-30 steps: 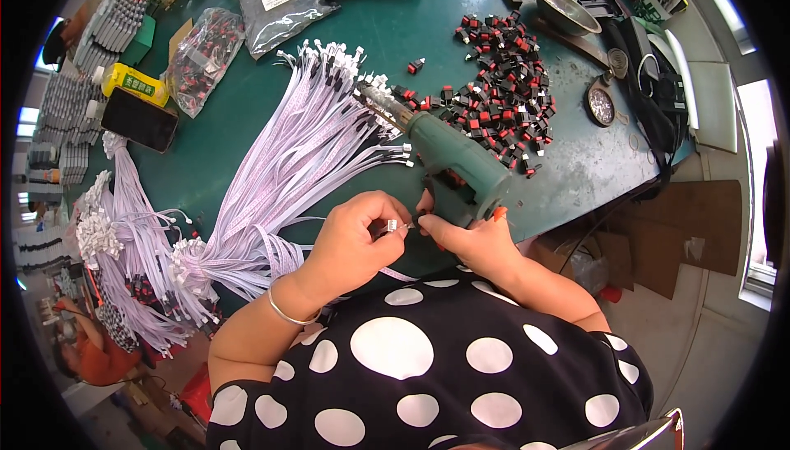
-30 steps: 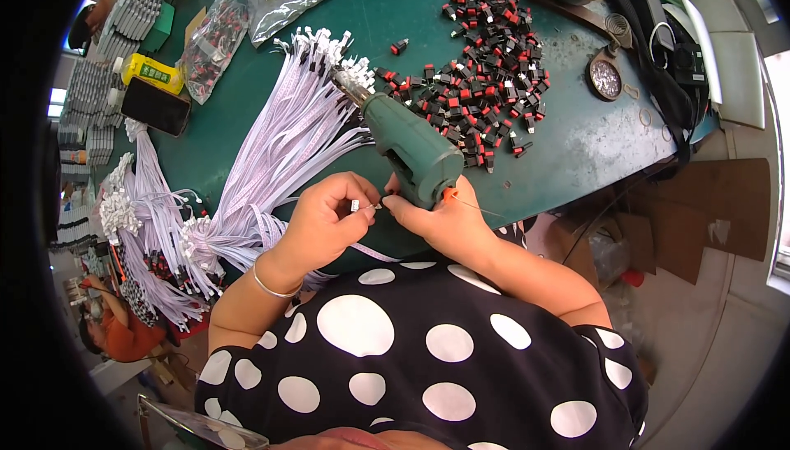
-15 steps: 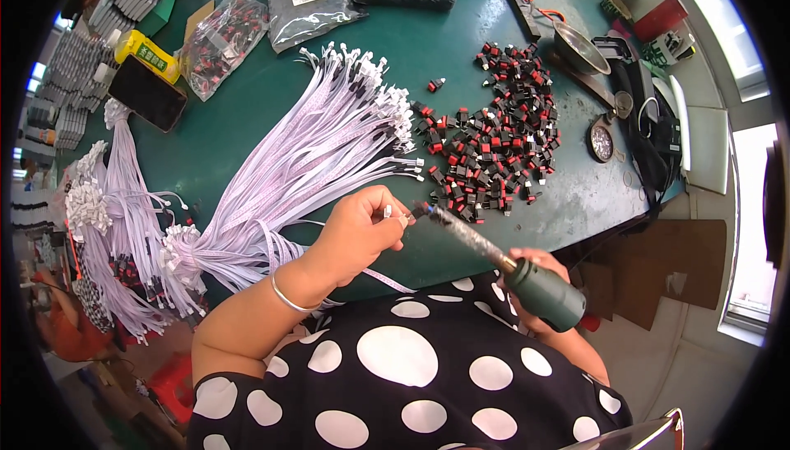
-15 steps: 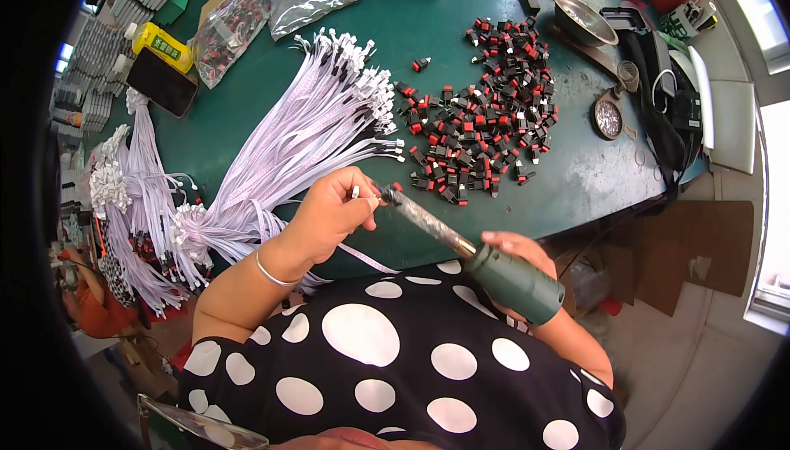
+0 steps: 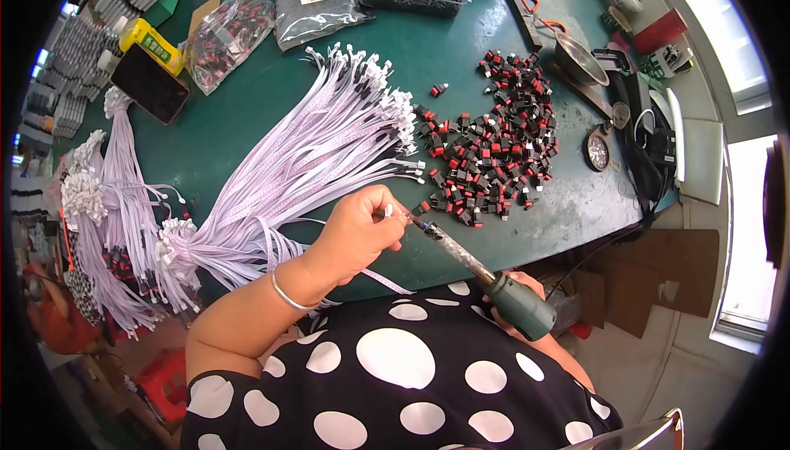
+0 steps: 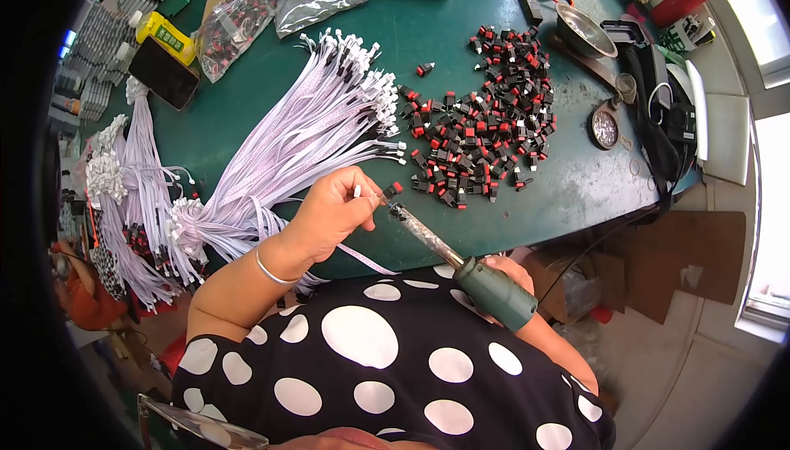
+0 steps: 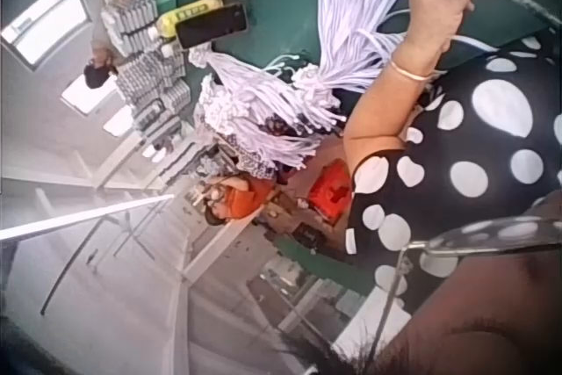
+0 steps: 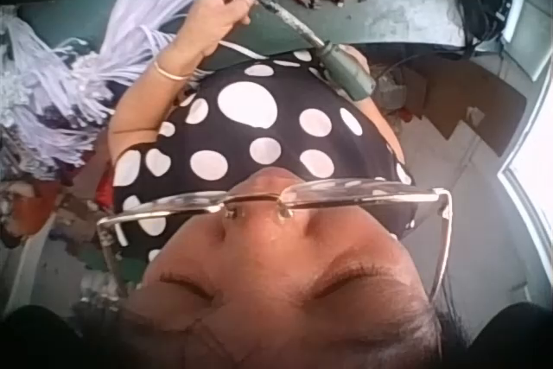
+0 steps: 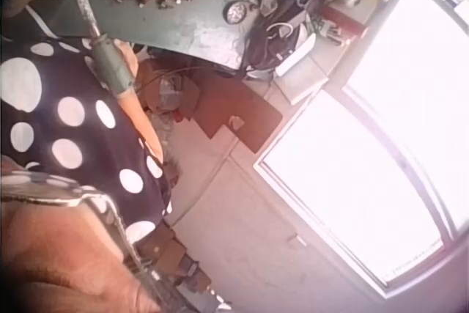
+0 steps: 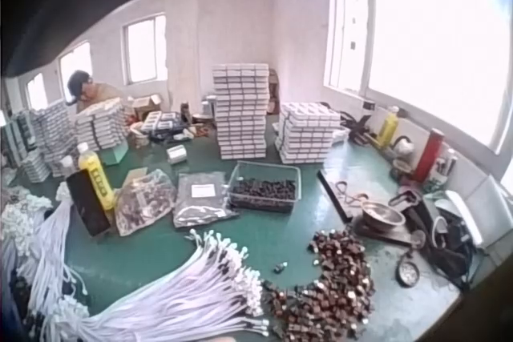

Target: The person assembles wire harnesses by joining connectors to wires with a heat tool.

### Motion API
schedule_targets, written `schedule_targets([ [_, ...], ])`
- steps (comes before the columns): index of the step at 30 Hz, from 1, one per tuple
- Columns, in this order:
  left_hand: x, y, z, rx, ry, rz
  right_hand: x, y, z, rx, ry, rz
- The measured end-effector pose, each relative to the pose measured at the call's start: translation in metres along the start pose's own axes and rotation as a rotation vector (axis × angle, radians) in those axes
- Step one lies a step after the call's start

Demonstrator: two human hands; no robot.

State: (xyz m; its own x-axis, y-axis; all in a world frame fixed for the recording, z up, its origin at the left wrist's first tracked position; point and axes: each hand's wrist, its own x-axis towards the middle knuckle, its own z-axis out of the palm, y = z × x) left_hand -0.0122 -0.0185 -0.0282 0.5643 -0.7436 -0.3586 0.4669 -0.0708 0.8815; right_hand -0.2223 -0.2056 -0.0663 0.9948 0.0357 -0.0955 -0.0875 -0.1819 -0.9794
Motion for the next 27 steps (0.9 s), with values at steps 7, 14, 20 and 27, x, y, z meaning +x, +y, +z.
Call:
schedule_targets([
  [7,0.002,-0.002,-0.002,0.009,-0.003,-0.002,-0.015,0.004,-0.002,-0.072,-0.102,0.254],
  [14,0.003,-0.002,-0.002,0.015,0.016,0.006,-0.011,0.003,0.011,0.323,0.383,-0.187],
  [20,-0.01,0.003,0.003,0.125,-0.005,0.065,0.042,-0.035,0.019,0.516,0.514,0.036],
  [27,-0.022,0.012,0.005,0.245,-0.032,0.136,0.1,-0.063,0.039,0.5,0.427,0.054],
])
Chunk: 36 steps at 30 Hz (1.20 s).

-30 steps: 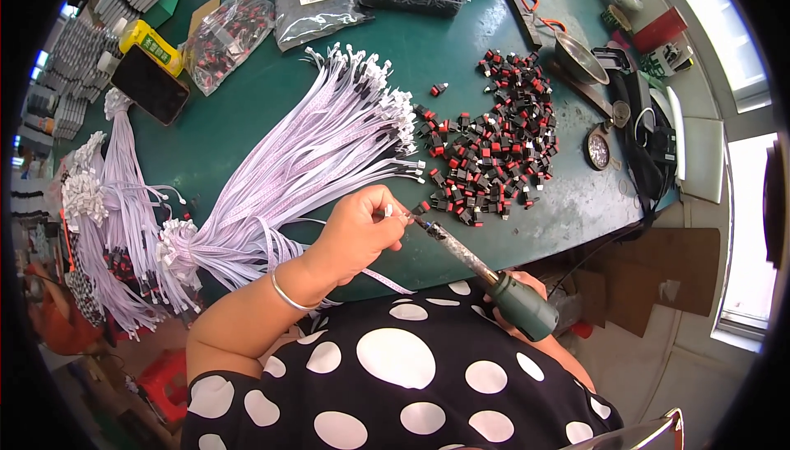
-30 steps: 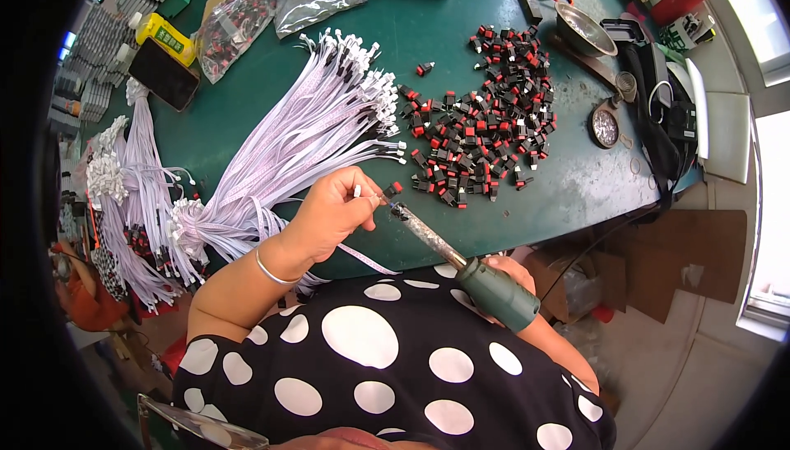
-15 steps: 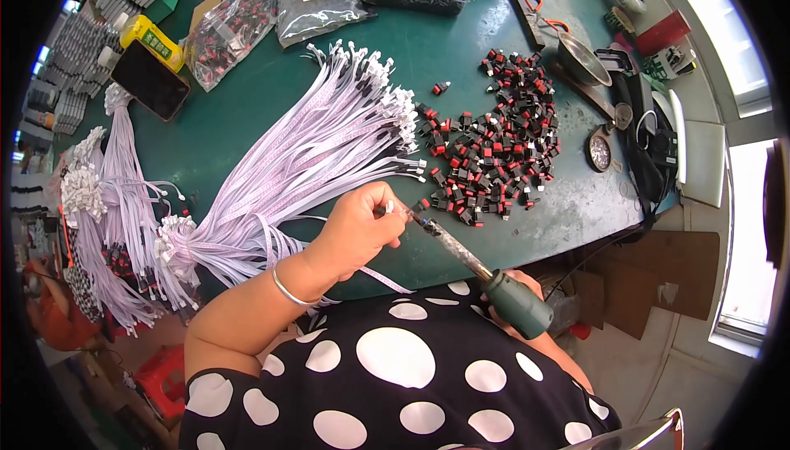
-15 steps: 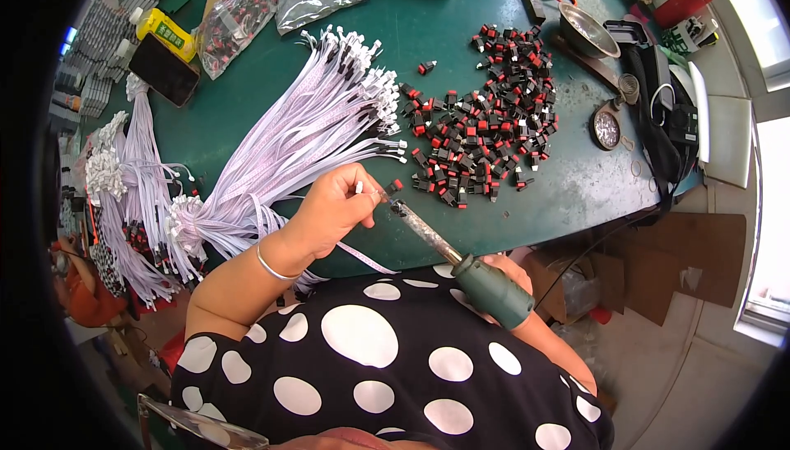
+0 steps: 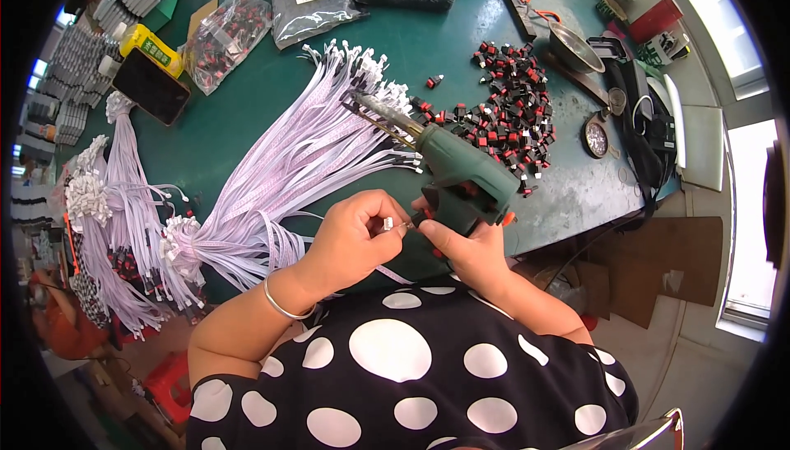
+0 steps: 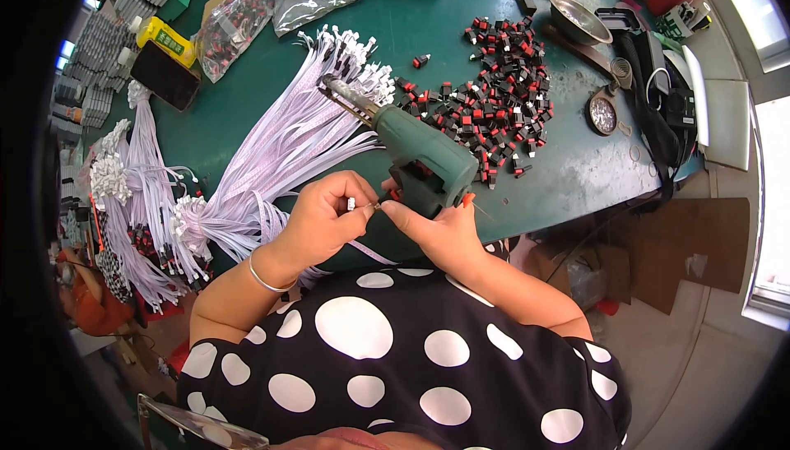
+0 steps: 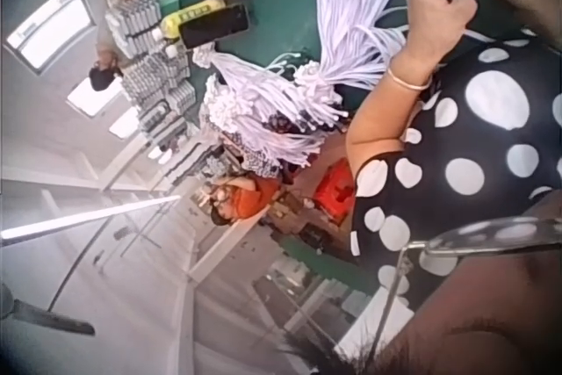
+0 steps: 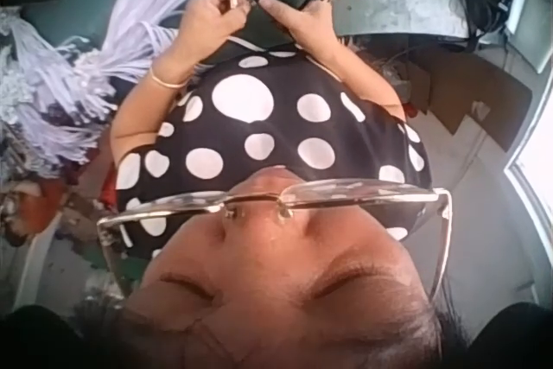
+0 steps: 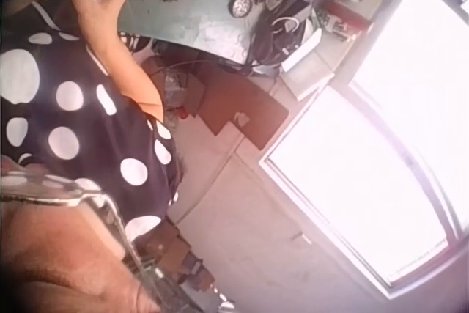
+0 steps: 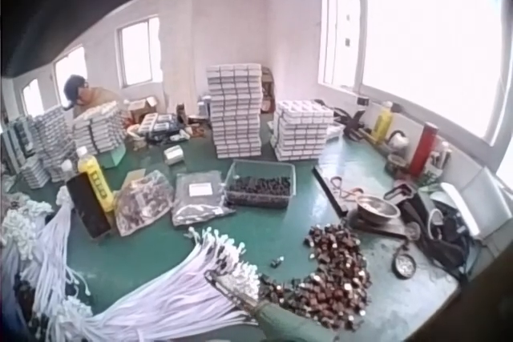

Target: The person assembles wire harnesses by joining connectors to wires with a heat tool.

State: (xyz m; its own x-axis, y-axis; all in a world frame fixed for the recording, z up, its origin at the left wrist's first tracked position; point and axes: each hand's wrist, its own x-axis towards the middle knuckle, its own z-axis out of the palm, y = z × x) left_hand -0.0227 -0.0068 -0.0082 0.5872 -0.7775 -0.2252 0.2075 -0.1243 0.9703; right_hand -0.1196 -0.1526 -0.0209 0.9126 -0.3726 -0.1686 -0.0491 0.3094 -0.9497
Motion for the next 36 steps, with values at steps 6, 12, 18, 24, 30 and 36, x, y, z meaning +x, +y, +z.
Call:
schedule_targets([
  [6,0.002,-0.006,0.002,-0.046,0.005,-0.029,0.002,0.0,0.001,-0.057,-0.013,-0.036],
  [12,0.005,-0.009,0.003,-0.047,-0.014,0.029,0.001,0.0,0.005,-0.05,0.043,-0.07],
  [18,0.009,-0.013,-0.002,-0.13,0.045,-0.011,-0.02,-0.004,-0.046,-0.489,-0.054,-0.225],
  [24,0.014,-0.013,-0.003,-0.312,0.061,-0.024,-0.06,0.036,-0.101,-0.195,-0.258,-0.624],
  [30,0.015,-0.017,-0.004,-0.304,0.061,-0.029,-0.072,0.029,-0.105,-0.288,-0.299,-0.351],
  [36,0.015,-0.015,-0.002,-0.301,0.074,-0.058,-0.077,0.033,-0.115,-0.47,-0.348,-0.234],
])
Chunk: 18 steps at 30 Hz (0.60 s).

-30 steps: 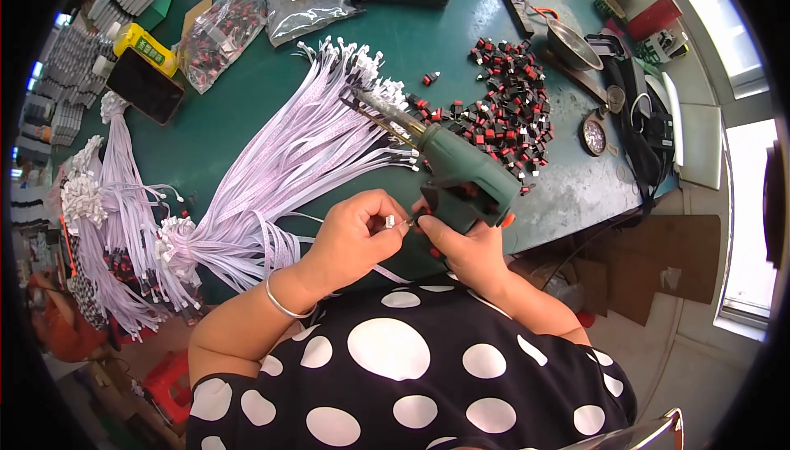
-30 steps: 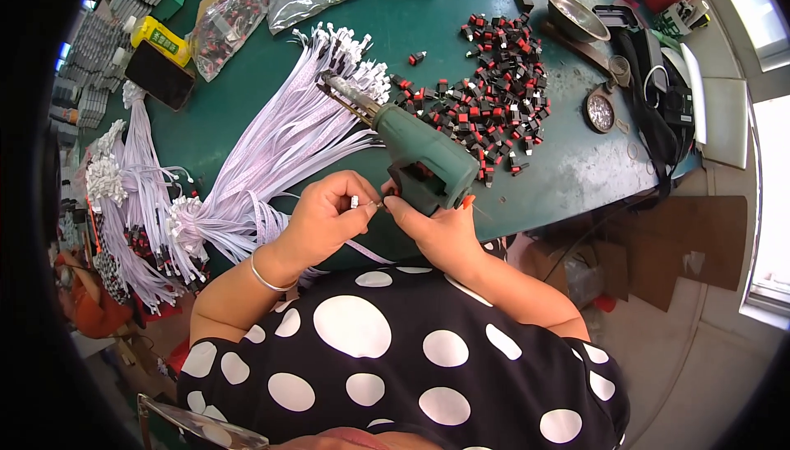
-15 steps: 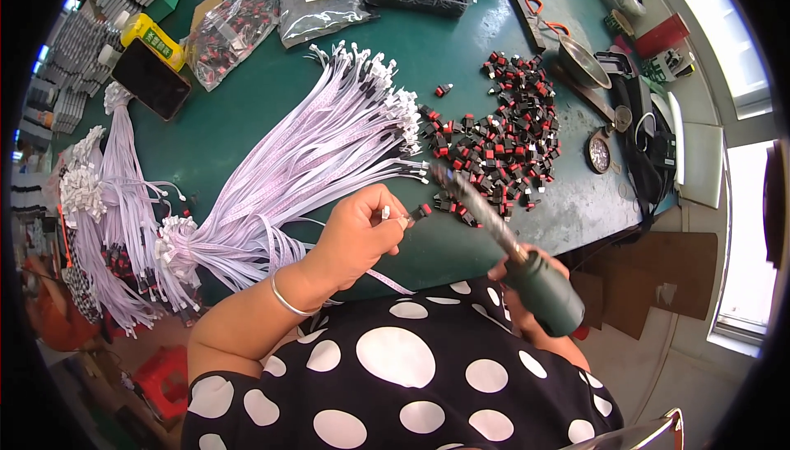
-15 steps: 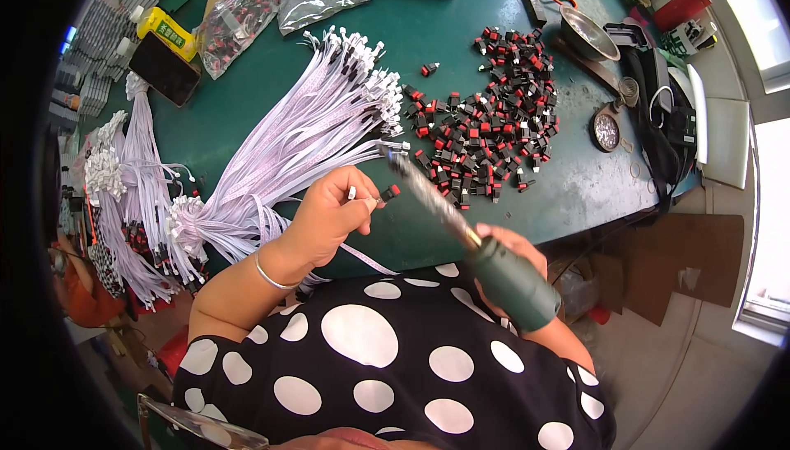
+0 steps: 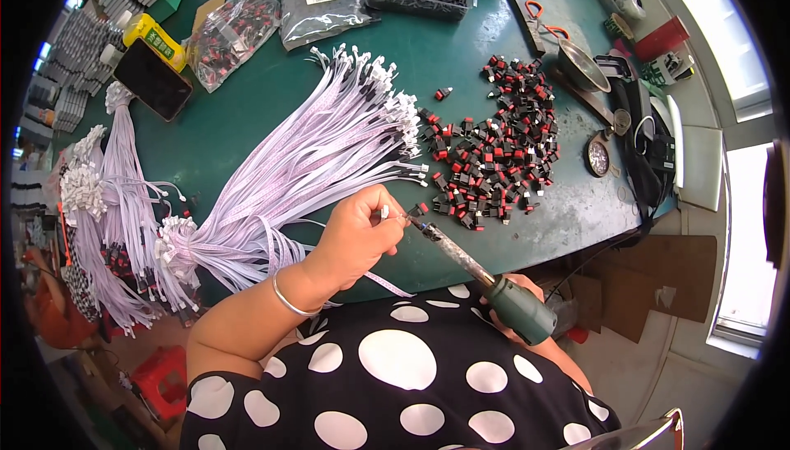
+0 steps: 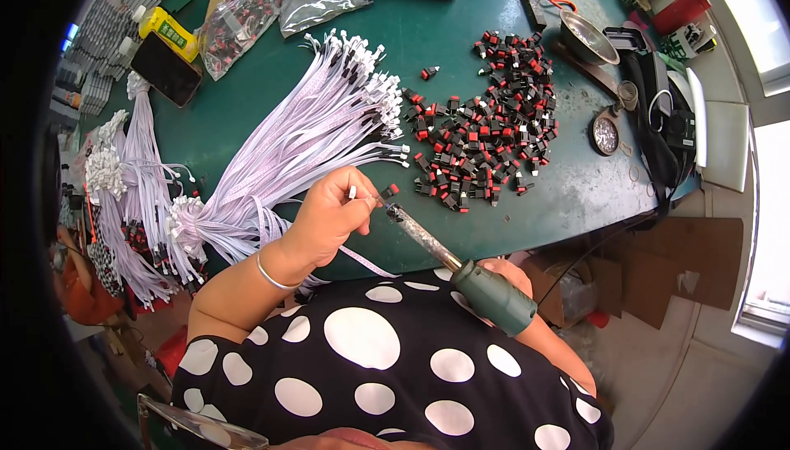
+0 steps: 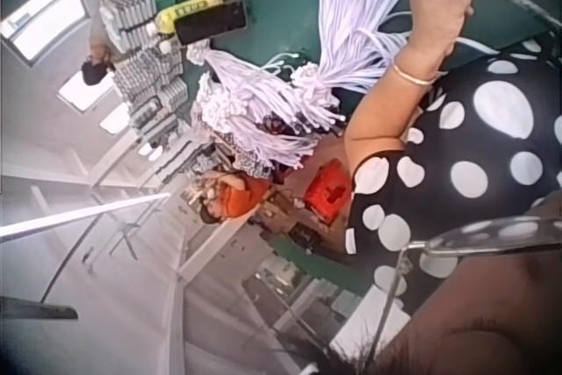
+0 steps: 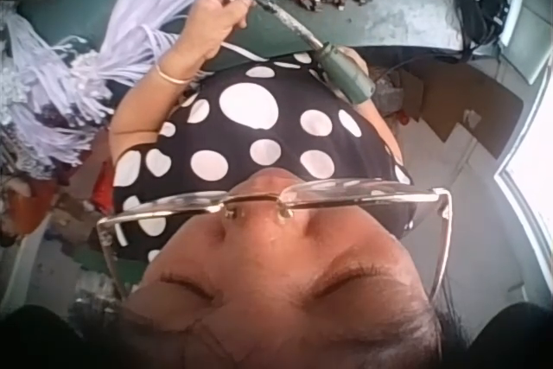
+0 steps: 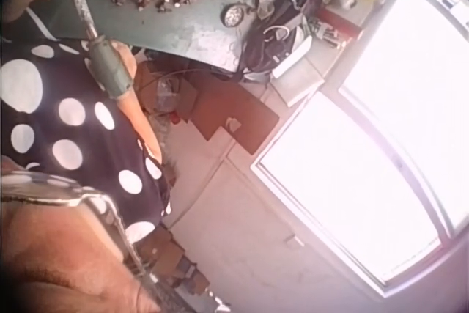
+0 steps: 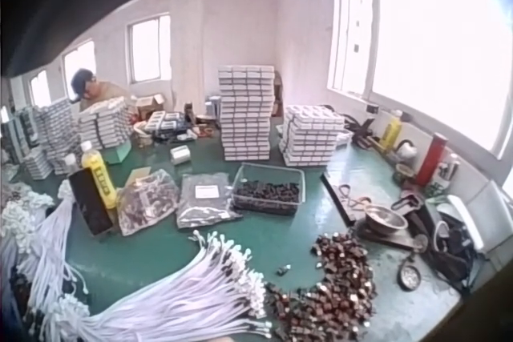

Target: The person assembles wire harnesses by joining connectors to wires with a heat tool.

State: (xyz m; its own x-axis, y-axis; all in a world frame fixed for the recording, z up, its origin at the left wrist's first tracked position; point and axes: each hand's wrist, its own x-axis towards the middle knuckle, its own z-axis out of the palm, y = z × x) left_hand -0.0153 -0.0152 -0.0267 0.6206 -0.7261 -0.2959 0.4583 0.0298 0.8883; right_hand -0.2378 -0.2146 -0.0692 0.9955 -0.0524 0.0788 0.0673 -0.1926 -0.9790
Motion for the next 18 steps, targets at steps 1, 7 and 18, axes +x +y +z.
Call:
schedule_targets([
  [1,0.0,0.0,0.0,0.005,0.001,0.002,-0.001,-0.001,0.0,0.018,0.007,0.029],
  [7,0.0,0.001,-0.001,0.046,0.014,-0.009,-0.004,-0.006,0.003,0.129,0.045,0.206],
  [18,-0.013,0.006,0.003,0.224,-0.084,0.097,0.105,-0.049,0.052,0.475,0.396,0.261],
])
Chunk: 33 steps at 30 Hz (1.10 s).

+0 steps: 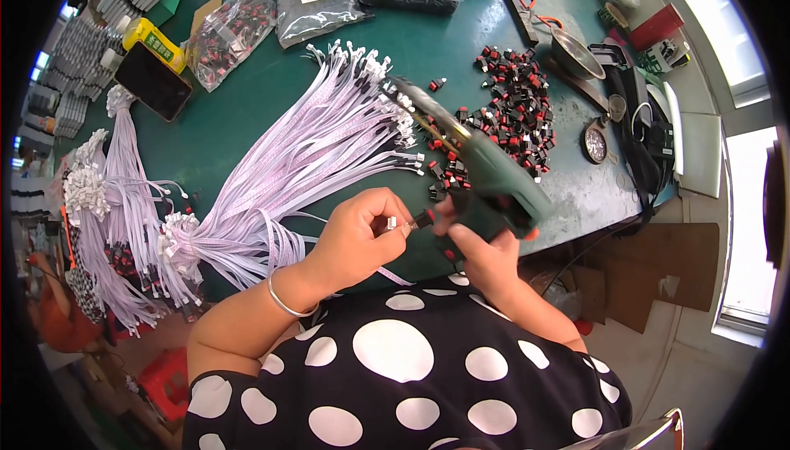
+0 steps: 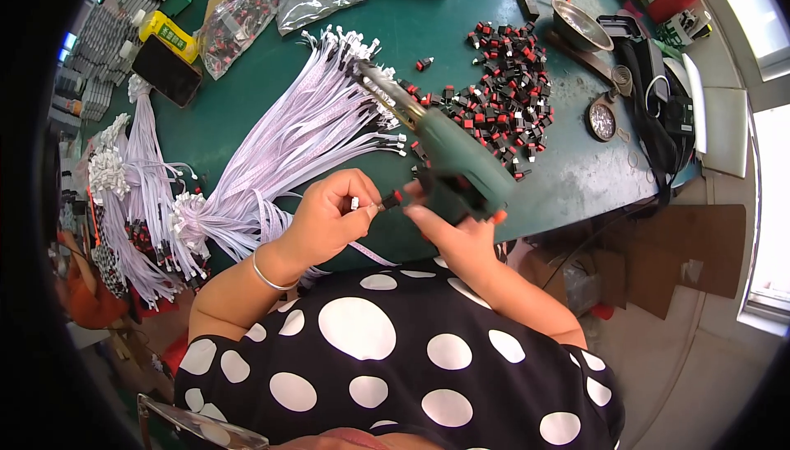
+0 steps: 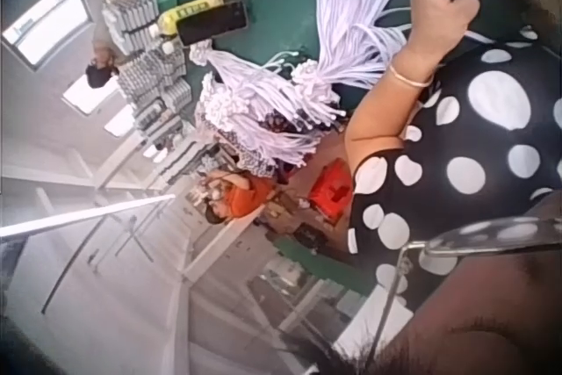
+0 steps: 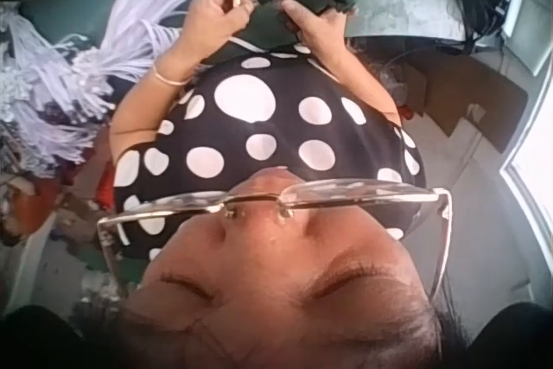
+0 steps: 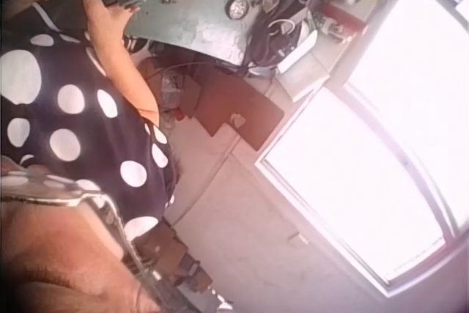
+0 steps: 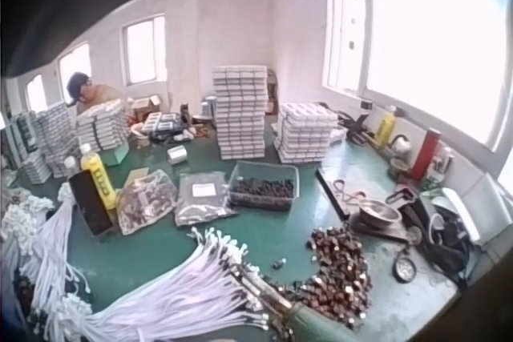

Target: The person assembles wire harnesses by joining connectors to wires with a heat tool.

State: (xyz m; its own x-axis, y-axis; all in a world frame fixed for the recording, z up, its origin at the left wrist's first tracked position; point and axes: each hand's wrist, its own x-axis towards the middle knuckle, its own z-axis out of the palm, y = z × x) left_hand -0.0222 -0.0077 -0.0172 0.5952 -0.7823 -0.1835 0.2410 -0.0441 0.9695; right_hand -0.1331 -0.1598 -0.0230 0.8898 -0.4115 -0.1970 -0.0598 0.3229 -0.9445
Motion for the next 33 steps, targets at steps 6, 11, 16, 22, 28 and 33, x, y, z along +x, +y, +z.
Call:
schedule_targets([
  [6,-0.003,0.004,0.0,0.054,-0.046,0.019,0.008,-0.008,0.015,-0.016,-0.038,-0.035],
  [11,-0.002,0.006,-0.006,-0.168,-0.005,-0.105,0.01,-0.003,0.01,-0.016,0.009,0.062],
  [16,-0.003,-0.001,-0.006,-0.006,-0.048,0.058,0.01,-0.003,0.012,0.013,0.05,0.049],
  [22,-0.002,0.002,0.001,0.009,0.009,-0.041,0.008,-0.005,0.013,-0.002,0.033,0.07],
  [28,-0.002,0.002,0.004,0.119,0.042,-0.005,0.008,-0.001,0.012,0.008,0.0,0.063],
  [33,-0.002,-0.002,0.005,0.08,0.094,0.064,0.007,0.0,0.016,0.085,0.05,0.037],
])
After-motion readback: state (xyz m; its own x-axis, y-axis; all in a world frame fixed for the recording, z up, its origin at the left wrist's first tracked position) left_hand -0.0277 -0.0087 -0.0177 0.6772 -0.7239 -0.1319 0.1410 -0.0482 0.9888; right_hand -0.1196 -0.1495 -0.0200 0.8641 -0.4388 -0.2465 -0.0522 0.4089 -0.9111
